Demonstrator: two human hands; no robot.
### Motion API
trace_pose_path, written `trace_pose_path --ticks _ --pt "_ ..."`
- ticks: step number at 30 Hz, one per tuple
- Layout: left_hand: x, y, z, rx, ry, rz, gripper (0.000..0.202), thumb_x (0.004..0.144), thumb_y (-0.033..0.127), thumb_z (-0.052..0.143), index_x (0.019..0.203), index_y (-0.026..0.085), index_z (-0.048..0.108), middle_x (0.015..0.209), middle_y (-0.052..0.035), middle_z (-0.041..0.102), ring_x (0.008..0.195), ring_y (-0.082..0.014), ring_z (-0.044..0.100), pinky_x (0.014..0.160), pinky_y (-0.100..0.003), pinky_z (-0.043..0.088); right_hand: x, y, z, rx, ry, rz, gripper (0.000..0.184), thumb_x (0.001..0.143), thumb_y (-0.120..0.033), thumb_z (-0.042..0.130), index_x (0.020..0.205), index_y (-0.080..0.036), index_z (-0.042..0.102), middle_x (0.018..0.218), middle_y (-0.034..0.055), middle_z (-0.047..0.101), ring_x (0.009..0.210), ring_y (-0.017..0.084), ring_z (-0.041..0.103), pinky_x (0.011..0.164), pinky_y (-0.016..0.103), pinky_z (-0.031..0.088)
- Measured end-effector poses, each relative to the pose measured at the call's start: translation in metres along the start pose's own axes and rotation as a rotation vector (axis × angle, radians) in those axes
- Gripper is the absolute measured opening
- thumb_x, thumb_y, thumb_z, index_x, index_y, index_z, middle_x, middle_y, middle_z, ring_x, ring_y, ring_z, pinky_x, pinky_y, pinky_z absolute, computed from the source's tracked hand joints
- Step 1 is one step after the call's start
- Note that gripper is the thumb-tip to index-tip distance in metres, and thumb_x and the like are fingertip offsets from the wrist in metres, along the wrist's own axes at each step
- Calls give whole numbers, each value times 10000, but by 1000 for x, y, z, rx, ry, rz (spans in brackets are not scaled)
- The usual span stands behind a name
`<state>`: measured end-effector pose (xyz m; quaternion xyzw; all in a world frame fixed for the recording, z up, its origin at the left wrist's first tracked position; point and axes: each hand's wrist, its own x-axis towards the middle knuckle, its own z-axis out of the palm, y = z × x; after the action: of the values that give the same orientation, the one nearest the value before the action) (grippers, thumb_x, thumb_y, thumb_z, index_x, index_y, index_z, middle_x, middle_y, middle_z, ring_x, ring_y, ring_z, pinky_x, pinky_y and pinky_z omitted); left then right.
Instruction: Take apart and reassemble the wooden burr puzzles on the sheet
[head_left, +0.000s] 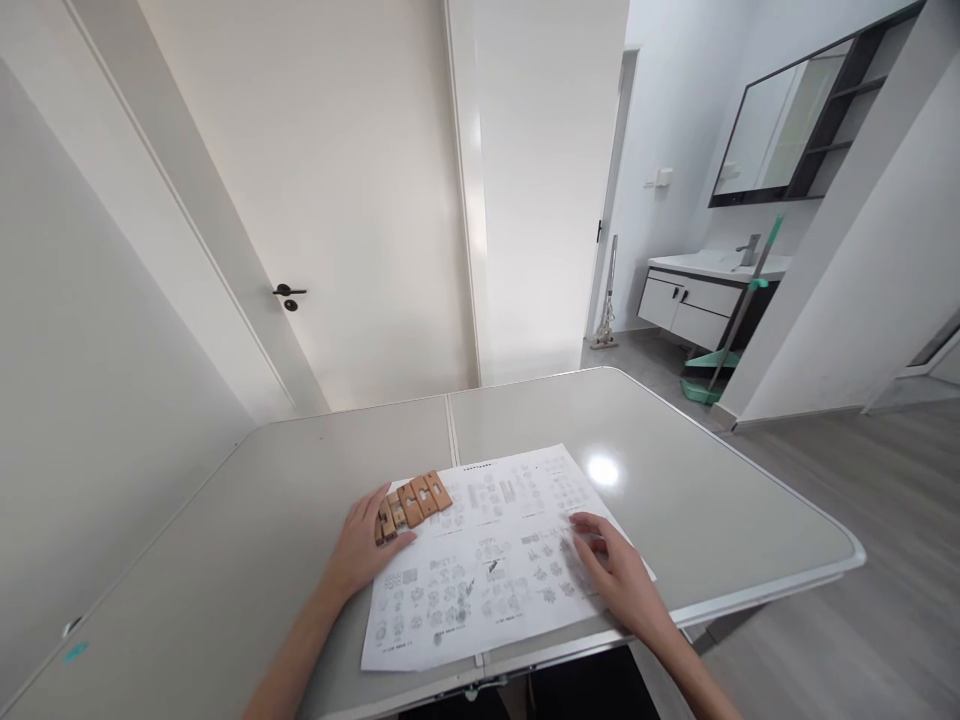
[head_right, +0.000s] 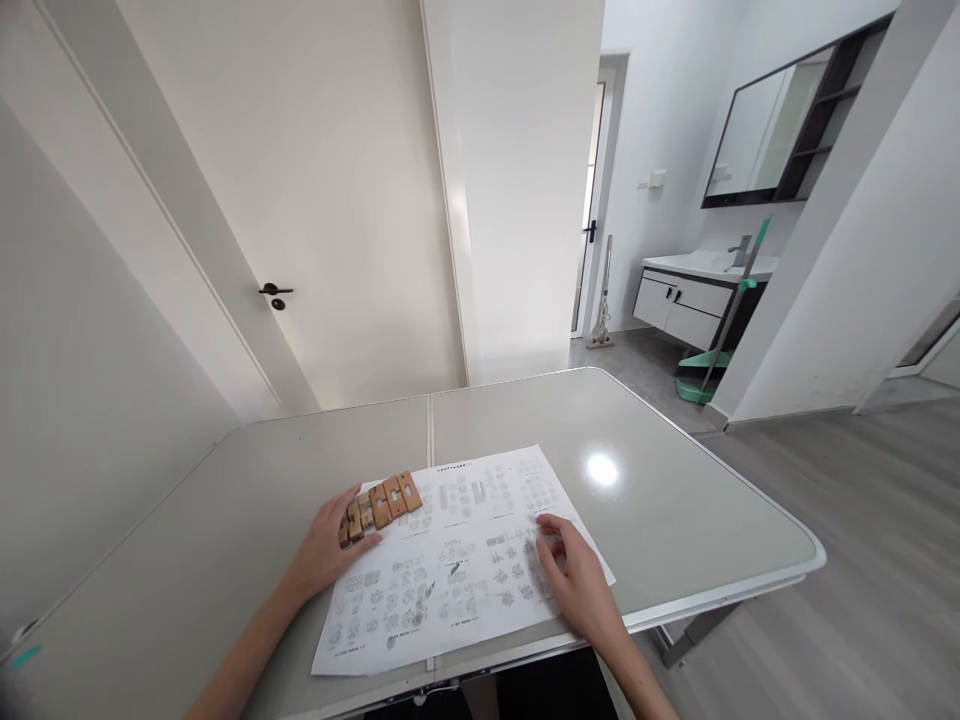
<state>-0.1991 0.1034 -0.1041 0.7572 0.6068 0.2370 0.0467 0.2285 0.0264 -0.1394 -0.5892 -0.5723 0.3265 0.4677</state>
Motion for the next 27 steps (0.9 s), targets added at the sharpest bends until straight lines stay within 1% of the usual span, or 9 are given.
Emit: trace_pose_path --ticks 3,8,12,20,27 --pt "-1 -2 2 -35 25 -19 802 827 578 703 1509 269 414 1455 -116 553 1355 -356 506 1127 -524 424 0 -1 -1 5 0 -3 411 918 -492 567 1232 -236 635 1234 108 711 968 268 718 831 388 582" --pt "1 -4 4 -75 33 -21 749 847 534 701 1492 269 430 1418 -112 586 1322 -345 539 1118 -517 436 -1 -2 -1 -7 -7 -1 394 924 -486 561 1219 -236 637 1214 106 714 958 266 718 802 383 581" --pt "1 -4 4 -82 31 -31 755 848 541 700 1494 266 423 1400 -112 596 1303 -345 552 1105 -519 445 -1 -4 -1 -11 -7 -4 386 925 -481 560 1210 -235 642 1202 104 719 959 264 719 825 387 576" --pt "2 -4 1 -117 26 -47 720 842 564 690 1465 288 457 1364 -101 614 1288 -346 556 1103 -534 444 0 -3 -1 -20 -5 5 416 923 -521 539 1206 -235 648 1217 108 720 964 267 723 781 368 583" --pt "2 -1 0 -118 44 -40 717 816 528 725 1439 264 489 1307 -93 645 1242 -330 584 1097 -513 455 0 -4 -2 -19 -14 6 407 929 -504 541 1220 -236 637 1237 107 713 978 266 720 783 365 577"
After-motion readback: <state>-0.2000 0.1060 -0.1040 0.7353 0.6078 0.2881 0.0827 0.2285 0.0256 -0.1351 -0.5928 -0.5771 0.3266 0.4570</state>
